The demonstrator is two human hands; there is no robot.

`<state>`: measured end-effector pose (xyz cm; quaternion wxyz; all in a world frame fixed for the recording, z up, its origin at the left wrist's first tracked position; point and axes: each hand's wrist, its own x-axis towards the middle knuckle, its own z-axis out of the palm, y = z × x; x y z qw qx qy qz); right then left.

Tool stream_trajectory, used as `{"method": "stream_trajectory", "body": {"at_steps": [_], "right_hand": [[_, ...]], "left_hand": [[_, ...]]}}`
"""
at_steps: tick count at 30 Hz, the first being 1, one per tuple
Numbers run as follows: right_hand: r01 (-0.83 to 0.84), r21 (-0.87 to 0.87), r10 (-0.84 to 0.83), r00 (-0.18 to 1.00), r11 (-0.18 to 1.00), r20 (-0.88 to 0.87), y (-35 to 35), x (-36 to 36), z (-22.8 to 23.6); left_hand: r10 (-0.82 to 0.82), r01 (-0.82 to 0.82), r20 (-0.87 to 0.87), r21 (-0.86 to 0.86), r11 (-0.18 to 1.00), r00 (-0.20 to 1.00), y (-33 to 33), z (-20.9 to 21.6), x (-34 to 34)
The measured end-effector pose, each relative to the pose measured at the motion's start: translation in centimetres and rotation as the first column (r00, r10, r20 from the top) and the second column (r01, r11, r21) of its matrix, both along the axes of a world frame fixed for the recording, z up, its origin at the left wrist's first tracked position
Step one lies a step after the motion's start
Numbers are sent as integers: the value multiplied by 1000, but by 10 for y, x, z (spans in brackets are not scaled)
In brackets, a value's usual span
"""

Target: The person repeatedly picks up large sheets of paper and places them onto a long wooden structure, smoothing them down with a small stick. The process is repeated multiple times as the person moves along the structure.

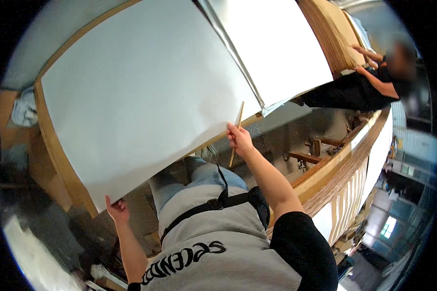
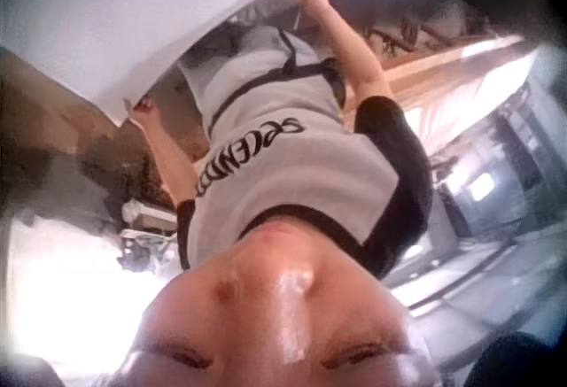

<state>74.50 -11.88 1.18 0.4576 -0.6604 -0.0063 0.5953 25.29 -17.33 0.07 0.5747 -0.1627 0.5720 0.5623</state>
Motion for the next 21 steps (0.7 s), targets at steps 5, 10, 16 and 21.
{"method": "stream_trajectory", "body": {"at_steps": [5,10,16,21], "right_hand": [[-62,74,62,998,995,5,2,-2,4],[-151,-40,153,987,988,53,17,-16,13],[-216,10,196,905,976,376,6,-47,46],[113,283,-172,967,952,190,-23,-71,121]], "left_hand": [[-159,155,-49,-87,984,986,11,0,-5],[-243,208,-295,-145,967,924,26,30,-22],[-387,445,-380,78,892,840,141,81,-69],[-523,745,-603,191,639,603,294,145,16]]}}
